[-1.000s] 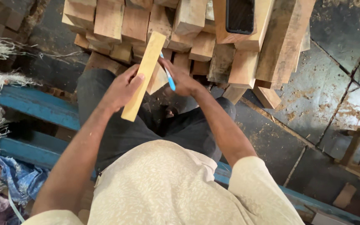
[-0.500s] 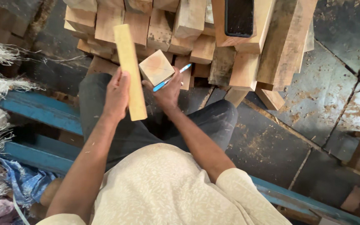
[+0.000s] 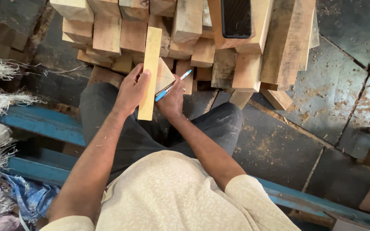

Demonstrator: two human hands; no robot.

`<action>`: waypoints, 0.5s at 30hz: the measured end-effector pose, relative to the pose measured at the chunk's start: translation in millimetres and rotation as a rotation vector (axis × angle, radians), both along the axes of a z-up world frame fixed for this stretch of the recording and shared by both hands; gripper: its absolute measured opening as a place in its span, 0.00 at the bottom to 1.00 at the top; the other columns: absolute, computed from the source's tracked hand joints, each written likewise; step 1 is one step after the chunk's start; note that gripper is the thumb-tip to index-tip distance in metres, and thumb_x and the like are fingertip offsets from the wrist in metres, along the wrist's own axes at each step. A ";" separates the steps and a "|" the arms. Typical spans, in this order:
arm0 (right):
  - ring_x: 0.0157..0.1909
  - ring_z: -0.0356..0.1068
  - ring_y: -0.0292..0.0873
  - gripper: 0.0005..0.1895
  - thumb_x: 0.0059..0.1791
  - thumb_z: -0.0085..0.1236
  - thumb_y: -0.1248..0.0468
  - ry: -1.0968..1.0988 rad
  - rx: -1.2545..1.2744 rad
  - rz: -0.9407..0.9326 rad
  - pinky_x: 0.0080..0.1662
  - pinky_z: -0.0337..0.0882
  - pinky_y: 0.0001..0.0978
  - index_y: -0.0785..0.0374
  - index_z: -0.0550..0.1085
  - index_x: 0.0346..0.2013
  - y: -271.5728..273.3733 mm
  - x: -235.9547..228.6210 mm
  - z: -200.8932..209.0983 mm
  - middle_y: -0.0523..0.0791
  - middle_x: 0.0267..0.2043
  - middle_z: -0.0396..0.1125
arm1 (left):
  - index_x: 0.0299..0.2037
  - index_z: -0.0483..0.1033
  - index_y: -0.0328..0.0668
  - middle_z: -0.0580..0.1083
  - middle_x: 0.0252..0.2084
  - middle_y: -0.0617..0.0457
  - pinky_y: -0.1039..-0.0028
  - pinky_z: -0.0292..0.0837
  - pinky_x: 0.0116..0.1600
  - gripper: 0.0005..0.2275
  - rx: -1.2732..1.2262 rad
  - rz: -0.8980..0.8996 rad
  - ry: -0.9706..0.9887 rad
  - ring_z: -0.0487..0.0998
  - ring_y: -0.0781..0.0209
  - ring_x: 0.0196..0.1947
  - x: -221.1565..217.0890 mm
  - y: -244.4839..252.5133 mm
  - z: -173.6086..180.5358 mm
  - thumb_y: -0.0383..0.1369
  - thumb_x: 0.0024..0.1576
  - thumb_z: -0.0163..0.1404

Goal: The person sits on the floor and repeatedly picks up rectangular wooden blocks from a pile. Using a blue marker, they draw lines on the surface of each block before placing it back onto the pile.

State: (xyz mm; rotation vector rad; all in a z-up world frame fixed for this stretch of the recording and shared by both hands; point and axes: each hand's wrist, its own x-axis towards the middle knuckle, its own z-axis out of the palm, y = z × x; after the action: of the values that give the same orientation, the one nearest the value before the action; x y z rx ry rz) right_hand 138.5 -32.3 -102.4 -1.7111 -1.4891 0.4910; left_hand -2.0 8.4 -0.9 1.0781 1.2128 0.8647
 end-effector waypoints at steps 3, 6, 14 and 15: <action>0.59 0.63 0.58 0.43 0.39 0.71 0.62 0.090 -0.008 0.119 0.60 0.66 0.50 0.67 0.59 0.63 -0.8 20.4 10.9 0.58 0.57 0.63 | 0.56 0.74 0.41 0.72 0.36 0.59 0.77 0.68 0.42 0.14 -0.017 -0.020 0.067 0.68 0.72 0.35 -1.7 -0.2 3.2 0.38 0.66 0.45; 0.52 0.70 0.47 0.36 0.43 0.68 0.57 0.363 -0.117 0.162 0.51 0.72 0.39 0.66 0.65 0.61 4.6 54.0 32.7 0.52 0.52 0.68 | 0.58 0.73 0.42 0.74 0.38 0.58 0.77 0.70 0.44 0.15 0.005 -0.032 0.132 0.71 0.72 0.36 -1.4 0.6 7.8 0.38 0.66 0.45; 0.43 0.74 0.34 0.18 0.58 0.52 0.58 0.704 -0.149 0.134 0.46 0.77 0.26 0.68 0.74 0.57 50.8 69.2 58.3 0.44 0.43 0.75 | 0.60 0.72 0.41 0.76 0.45 0.57 0.78 0.71 0.47 0.16 -0.030 -0.053 0.052 0.73 0.72 0.41 -2.6 0.9 7.1 0.38 0.67 0.45; 0.43 0.74 0.34 0.18 0.57 0.53 0.59 0.696 -0.139 0.134 0.46 0.76 0.26 0.69 0.74 0.56 53.2 65.7 58.6 0.44 0.42 0.75 | 0.60 0.72 0.40 0.76 0.45 0.57 0.78 0.71 0.47 0.16 -0.025 -0.045 0.045 0.73 0.72 0.41 -1.9 0.6 5.4 0.37 0.66 0.45</action>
State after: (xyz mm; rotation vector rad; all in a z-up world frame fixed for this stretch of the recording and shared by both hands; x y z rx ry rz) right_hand 204.2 20.8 -43.9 -1.3332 -1.0713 1.1481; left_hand -3.9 9.0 4.5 1.1057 1.2294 0.7924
